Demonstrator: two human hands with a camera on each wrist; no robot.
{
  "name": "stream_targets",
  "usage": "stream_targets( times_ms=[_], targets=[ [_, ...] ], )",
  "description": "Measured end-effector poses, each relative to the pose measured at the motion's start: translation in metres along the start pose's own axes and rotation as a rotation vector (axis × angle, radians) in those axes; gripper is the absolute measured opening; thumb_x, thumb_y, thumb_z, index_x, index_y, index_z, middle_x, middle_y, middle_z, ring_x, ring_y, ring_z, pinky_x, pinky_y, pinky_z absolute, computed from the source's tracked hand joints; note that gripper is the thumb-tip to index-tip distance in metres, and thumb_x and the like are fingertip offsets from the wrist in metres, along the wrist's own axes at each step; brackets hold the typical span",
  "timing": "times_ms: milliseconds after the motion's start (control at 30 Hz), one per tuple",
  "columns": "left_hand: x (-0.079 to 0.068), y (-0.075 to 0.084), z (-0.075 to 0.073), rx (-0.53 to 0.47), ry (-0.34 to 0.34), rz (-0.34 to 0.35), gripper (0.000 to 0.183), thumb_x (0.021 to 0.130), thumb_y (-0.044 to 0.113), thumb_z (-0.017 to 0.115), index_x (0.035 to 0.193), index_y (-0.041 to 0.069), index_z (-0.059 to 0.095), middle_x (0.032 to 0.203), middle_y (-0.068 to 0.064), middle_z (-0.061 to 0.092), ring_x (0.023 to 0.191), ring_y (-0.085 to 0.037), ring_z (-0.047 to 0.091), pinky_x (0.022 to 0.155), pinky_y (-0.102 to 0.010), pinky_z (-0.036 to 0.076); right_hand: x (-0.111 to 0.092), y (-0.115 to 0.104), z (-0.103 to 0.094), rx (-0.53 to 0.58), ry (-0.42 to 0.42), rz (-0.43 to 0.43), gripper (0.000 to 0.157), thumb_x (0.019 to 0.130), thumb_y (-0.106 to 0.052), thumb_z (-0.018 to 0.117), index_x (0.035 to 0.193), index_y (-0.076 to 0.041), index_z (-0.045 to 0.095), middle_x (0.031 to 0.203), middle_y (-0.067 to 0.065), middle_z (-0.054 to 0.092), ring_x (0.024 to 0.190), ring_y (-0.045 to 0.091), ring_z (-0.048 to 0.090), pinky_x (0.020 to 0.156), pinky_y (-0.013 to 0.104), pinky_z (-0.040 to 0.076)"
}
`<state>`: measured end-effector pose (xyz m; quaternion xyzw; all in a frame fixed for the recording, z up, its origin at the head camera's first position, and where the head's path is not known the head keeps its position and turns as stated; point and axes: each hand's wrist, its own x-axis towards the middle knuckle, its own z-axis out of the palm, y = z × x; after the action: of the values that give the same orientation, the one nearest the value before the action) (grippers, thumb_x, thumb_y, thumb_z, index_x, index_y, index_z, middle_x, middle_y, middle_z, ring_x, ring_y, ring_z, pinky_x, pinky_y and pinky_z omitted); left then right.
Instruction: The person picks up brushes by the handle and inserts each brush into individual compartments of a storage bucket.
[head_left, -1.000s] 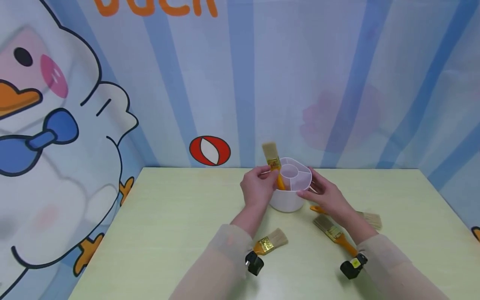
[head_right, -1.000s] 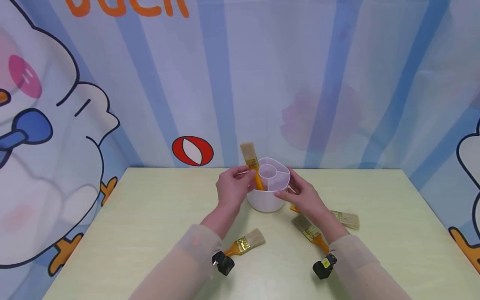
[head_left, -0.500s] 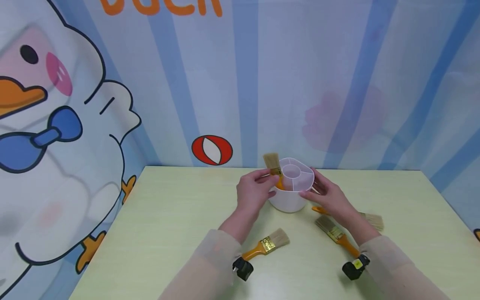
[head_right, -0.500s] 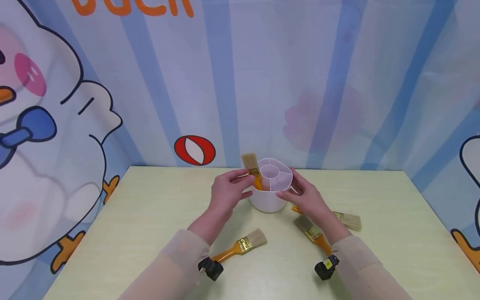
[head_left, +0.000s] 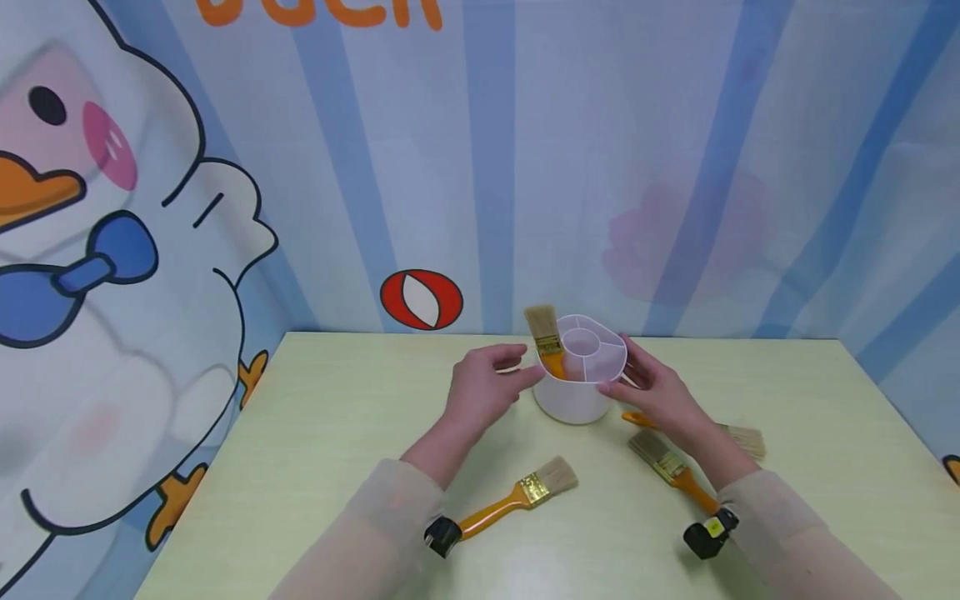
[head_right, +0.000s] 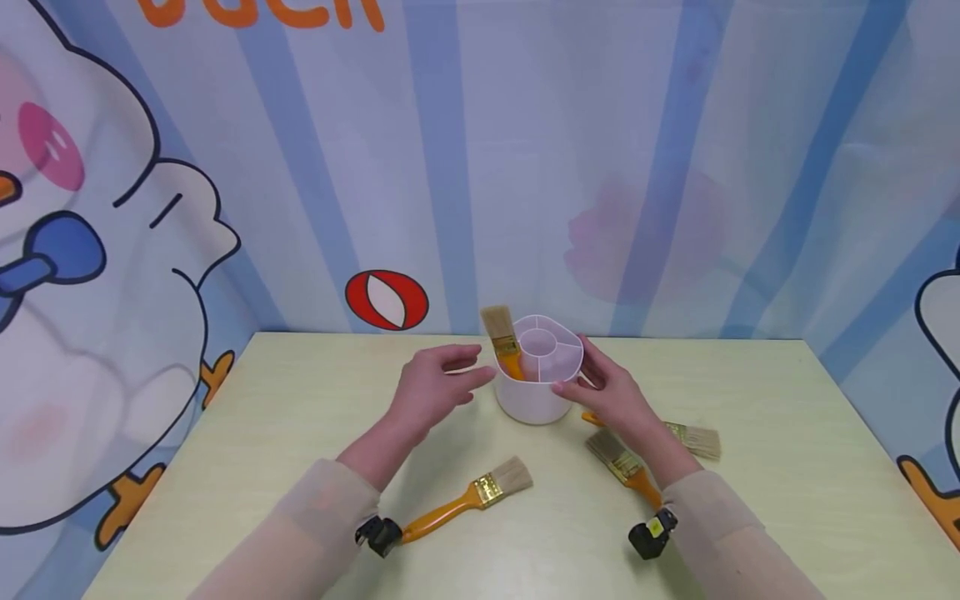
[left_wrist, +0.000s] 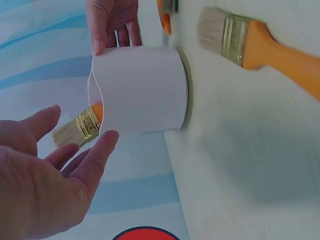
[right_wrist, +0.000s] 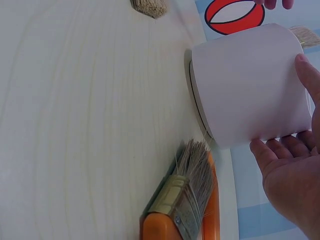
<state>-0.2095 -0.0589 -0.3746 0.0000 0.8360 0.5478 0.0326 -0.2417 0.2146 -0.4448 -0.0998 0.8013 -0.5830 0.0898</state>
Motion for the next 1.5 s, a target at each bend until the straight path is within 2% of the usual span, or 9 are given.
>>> stream_targets(
  times_ms=[133,300,433,600,867,1233,1500],
  targets=[
    [0.0,-0.003,-0.007,0.101,-0.016,0.026,0.055,0.096,0.03,0.083,0.145,0.011,0.067,0.144,-0.011,0.068,0.13,-0.031,0.068,0.097,-0.041,0.063,0.0,0.0,0.0,-0.002,-0.002,0.002,0.097,0.101,-0.032,0.077,0.174,-0.02,0.013,0.177,0.013,0.023,0.161,0.04,0.026,0.117,0.049,0.041],
    [-0.001,-0.008,-0.013,0.164,-0.049,0.022,0.059,0.096,0.03,0.084,0.149,0.014,0.065,0.15,-0.007,0.065,0.132,-0.031,0.067,0.1,-0.042,0.062,-0.001,-0.002,0.0,-0.01,-0.005,-0.001,0.097,0.101,-0.031,0.077,0.174,-0.019,0.013,0.177,0.014,0.023,0.161,0.041,0.026,0.117,0.049,0.042],
    [-0.003,-0.015,-0.014,0.237,-0.085,0.032,0.063,0.094,0.031,0.086,0.151,0.017,0.063,0.153,-0.005,0.062,0.135,-0.03,0.065,0.099,-0.042,0.062,-0.001,-0.003,0.0,-0.012,-0.002,-0.003,0.097,0.101,-0.031,0.077,0.174,-0.02,0.013,0.177,0.014,0.023,0.161,0.04,0.026,0.116,0.048,0.042],
    [-0.009,-0.024,-0.012,0.366,-0.139,0.059,0.07,0.091,0.034,0.088,0.153,0.019,0.061,0.151,-0.009,0.064,0.135,-0.032,0.063,0.098,-0.044,0.063,-0.001,-0.001,0.0,-0.02,0.003,-0.001,0.097,0.101,-0.034,0.076,0.174,-0.019,0.014,0.177,0.013,0.023,0.161,0.04,0.026,0.117,0.049,0.042],
    [-0.019,-0.038,-0.009,0.518,-0.227,0.103,0.08,0.086,0.038,0.092,0.157,0.024,0.057,0.156,-0.001,0.06,0.144,-0.029,0.055,0.115,-0.048,0.051,0.001,0.001,-0.002,-0.02,0.004,0.0,0.097,0.101,-0.036,0.076,0.174,-0.019,0.014,0.177,0.012,0.023,0.161,0.039,0.026,0.116,0.048,0.042],
    [-0.038,-0.063,-0.018,0.638,-0.337,0.155,0.086,0.082,0.048,0.092,0.157,0.026,0.056,0.16,0.003,0.056,0.147,-0.029,0.052,0.12,-0.051,0.046,-0.001,-0.003,-0.002,-0.012,-0.011,-0.029,0.094,0.103,-0.029,0.075,0.174,-0.019,0.014,0.177,0.013,0.023,0.161,0.039,0.026,0.116,0.046,0.042],
    [-0.053,-0.08,-0.02,0.686,-0.404,0.196,0.082,0.084,0.048,0.091,0.156,0.027,0.058,0.16,0.004,0.055,0.149,-0.025,0.05,0.12,-0.051,0.045,-0.002,-0.003,-0.002,-0.013,-0.01,-0.025,0.094,0.103,-0.028,0.075,0.174,-0.019,0.014,0.177,0.013,0.023,0.161,0.04,0.026,0.115,0.046,0.043]
  ],
)
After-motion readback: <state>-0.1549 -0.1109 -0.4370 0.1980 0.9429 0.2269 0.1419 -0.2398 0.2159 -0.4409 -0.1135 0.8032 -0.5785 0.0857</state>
